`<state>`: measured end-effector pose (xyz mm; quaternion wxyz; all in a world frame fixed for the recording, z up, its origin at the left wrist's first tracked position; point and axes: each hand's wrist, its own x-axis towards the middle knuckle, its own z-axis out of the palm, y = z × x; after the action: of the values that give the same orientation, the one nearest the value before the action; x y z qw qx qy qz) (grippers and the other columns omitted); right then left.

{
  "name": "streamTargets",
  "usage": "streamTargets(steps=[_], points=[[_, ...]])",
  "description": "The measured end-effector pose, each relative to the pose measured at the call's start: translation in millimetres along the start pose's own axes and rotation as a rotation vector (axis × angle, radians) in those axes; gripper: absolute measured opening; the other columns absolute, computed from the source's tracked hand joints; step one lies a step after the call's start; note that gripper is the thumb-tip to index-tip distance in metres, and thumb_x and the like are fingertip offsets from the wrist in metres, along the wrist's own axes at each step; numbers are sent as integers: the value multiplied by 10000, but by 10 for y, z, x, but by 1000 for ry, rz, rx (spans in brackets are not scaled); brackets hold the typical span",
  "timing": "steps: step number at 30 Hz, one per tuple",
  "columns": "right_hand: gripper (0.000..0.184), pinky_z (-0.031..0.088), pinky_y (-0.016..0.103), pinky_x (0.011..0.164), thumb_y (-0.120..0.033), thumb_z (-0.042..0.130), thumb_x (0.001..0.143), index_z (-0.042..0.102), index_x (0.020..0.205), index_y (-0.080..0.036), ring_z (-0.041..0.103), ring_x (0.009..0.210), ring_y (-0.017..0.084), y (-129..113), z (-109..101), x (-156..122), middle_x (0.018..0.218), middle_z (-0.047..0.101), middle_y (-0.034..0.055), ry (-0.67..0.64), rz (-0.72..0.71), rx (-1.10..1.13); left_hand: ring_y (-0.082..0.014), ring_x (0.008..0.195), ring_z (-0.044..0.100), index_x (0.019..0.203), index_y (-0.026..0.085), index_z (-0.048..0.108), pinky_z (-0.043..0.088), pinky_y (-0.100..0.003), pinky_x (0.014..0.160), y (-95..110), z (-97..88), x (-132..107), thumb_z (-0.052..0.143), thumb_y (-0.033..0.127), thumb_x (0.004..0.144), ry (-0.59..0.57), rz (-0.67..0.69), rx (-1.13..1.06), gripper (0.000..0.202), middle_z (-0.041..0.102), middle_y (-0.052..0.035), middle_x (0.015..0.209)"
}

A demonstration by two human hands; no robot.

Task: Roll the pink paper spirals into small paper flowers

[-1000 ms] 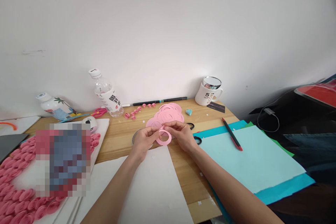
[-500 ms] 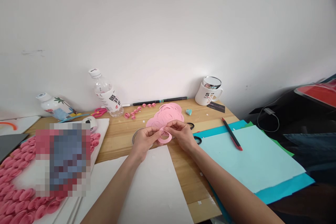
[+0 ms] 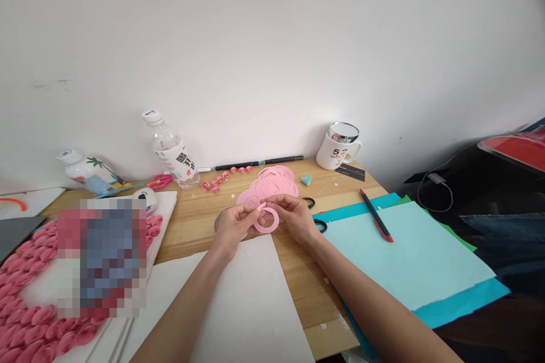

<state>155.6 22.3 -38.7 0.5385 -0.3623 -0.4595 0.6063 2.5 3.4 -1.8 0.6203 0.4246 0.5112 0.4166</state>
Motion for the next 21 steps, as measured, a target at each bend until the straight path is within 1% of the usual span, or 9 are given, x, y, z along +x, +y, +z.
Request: streamTargets(steps=[4,8,12,15,17,21], points=[[223,502,266,623,-330,759,601,662,733,-179,624,639,140,-1,-2,0,725,695,22,41,-6,-6,-134,641,607,759,126,687,533,-270,635,-39,-15,18,734,367,623,-24,-19,-6,281,673,-43,709],[219,510,281,625,-319,782,558,668,681,-178,624,611,148,19,-11,1,663,685,17,77,25,-4,-136,643,607,759,126,685,540,-290,654,-33,-9,15,751,377,599,-39,-35,-7,305,674,-48,719],[250,514,304,645,-361,768,568,701,722,-176,635,657,171,39,-21,12,718,704,38,122,40,-49,-140,641,615,763,122,686,543,-283,634,0,2,-1,761,376,583,-8,-40,-7,321,686,-60,731],[286,514,319,700,-401,711,641,717,818,-176,644,733,185,34,-18,10,815,715,57,61,45,-73,-151,646,626,780,116,688,545,-285,617,5,-1,4,769,374,567,6,-21,-27,344,701,-79,776],[301,511,331,740,-408,687,669,717,867,-183,647,775,192,31,-14,7,858,716,59,18,43,-61,-155,652,630,795,111,689,543,-279,609,2,-7,12,767,370,569,17,-10,-31,352,703,-84,772],[266,510,324,738,-375,695,673,712,867,-195,648,765,182,45,-17,7,872,715,51,10,26,-31,-141,634,623,814,110,693,536,-257,597,-6,-13,25,768,348,572,41,-13,-13,349,703,-77,749]])
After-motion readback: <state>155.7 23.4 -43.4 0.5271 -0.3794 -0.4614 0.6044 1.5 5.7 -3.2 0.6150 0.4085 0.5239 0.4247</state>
